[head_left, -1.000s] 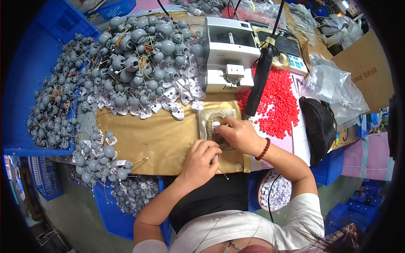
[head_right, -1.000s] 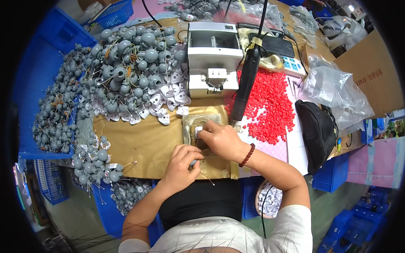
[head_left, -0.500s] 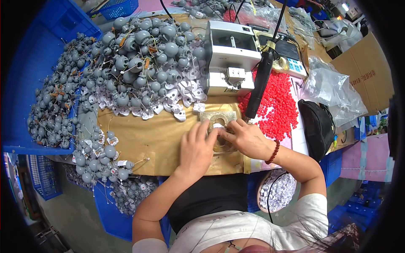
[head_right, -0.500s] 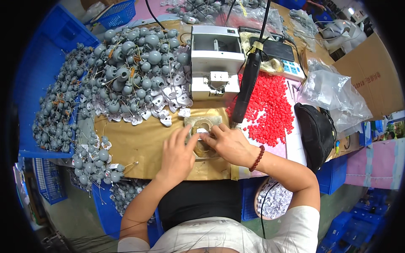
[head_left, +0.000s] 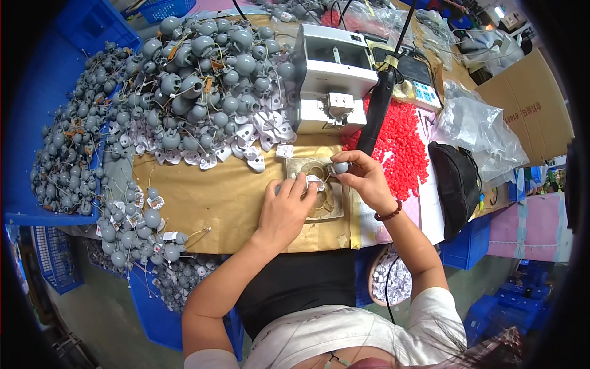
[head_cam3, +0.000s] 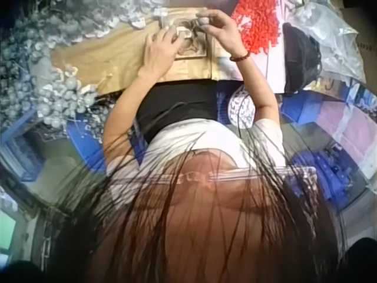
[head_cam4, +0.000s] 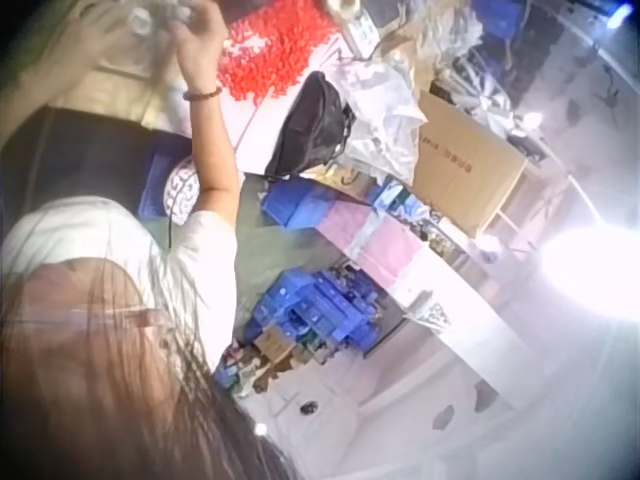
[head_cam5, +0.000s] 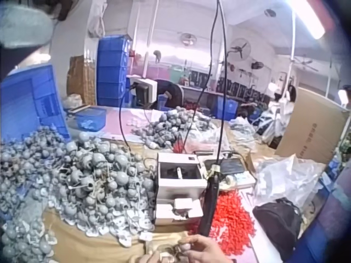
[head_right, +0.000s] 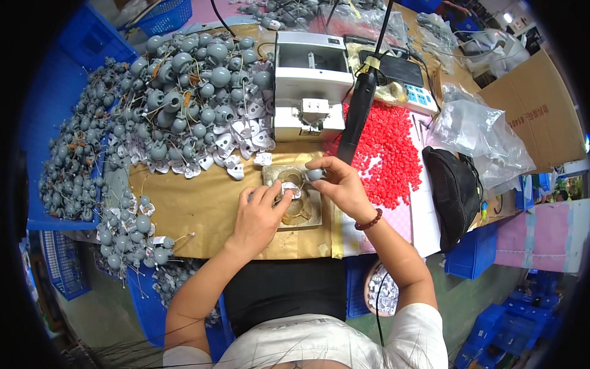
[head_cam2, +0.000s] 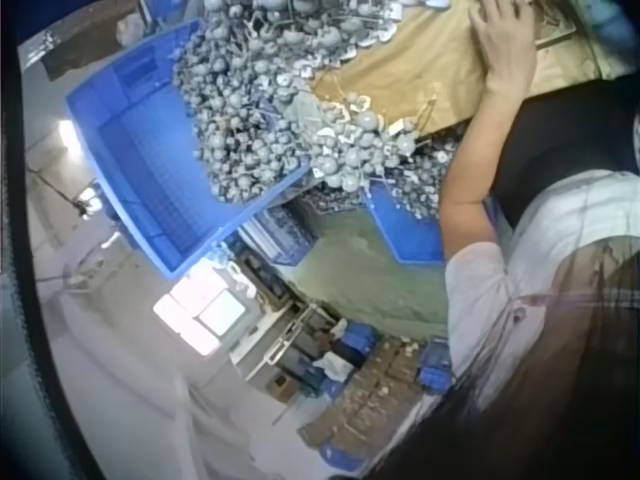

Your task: Assembling spherical toy components using an electric screwdriver at a workstation.

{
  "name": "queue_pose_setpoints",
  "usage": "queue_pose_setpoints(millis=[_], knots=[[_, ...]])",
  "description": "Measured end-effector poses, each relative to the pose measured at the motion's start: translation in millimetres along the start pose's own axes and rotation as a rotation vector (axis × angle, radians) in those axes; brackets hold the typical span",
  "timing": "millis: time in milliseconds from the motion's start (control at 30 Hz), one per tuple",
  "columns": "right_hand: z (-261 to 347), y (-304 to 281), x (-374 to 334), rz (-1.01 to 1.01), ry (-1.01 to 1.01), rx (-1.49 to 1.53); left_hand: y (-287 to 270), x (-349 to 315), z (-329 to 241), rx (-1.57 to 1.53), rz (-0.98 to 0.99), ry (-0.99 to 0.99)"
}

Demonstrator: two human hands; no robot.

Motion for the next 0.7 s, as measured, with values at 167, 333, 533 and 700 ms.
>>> queue_pose_setpoints(millis=[167,333,533,700], knots=[[-5,3,12,0.161,0.14,0.333,2,-2,5,-0.056,-0.016,-0.001],[-1,8,17,0.198,0.309,0.336,0,-1,7,-0.074,-0.019,-0.003],[12,13,20,-0.003,0.162,-0.444,0,-2,11,-0.118,-0.026,0.015],[4,17,20,-0.19,-0.076,-0.732,3,-1,11,-0.123,-0.049,0.028]])
Point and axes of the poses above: each hand's wrist, its own x-axis towards the middle knuckle, its own y-axis out of the palm, z = x × y, the point moved 3 cm from there along x, towards the middle knuckle, and after that the axes turned 13 degrees about y, right-handed, at the moved point
